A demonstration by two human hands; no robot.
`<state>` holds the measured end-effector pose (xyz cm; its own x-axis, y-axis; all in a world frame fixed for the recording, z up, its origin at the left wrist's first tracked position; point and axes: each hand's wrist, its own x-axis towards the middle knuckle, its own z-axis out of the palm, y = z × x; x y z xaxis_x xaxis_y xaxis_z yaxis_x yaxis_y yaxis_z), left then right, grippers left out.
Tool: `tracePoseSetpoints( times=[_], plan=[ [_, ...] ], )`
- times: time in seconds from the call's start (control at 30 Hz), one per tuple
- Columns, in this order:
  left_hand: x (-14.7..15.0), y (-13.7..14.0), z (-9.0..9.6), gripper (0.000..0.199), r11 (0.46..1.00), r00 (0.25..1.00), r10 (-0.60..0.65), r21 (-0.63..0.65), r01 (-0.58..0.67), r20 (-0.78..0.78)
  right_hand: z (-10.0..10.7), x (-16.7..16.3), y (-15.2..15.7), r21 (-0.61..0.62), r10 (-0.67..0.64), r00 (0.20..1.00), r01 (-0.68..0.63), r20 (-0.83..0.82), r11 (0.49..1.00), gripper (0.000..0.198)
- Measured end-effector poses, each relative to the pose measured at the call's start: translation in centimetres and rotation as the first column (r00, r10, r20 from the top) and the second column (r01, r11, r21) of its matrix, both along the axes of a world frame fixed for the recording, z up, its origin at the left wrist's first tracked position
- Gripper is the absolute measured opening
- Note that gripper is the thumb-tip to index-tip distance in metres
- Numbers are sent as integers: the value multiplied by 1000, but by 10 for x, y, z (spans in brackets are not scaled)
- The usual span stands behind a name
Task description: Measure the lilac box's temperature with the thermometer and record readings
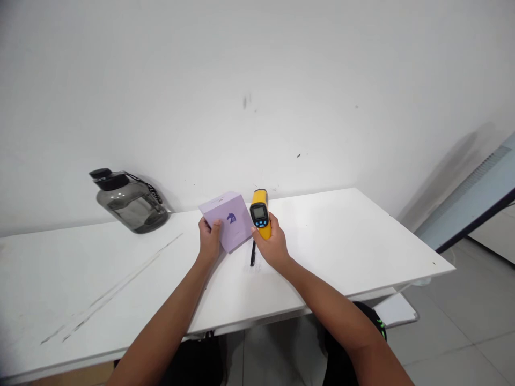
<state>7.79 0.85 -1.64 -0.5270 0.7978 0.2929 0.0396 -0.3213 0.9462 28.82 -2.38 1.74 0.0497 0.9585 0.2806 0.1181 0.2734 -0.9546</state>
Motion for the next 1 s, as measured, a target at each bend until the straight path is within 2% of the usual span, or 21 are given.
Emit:
tracePoseSetpoints(
  times=[0.9,1.0],
  plan=[
    [2,-4,3,78,1000,1000,-3,4,4,-24,0,-1,-2,-3,-3,1000,3,16,1000,60],
    [2,-4,2,79,1000,1000,-2,10,3,-27,2,5,5,-19,27,1000,-26,14,999,81]
  ],
)
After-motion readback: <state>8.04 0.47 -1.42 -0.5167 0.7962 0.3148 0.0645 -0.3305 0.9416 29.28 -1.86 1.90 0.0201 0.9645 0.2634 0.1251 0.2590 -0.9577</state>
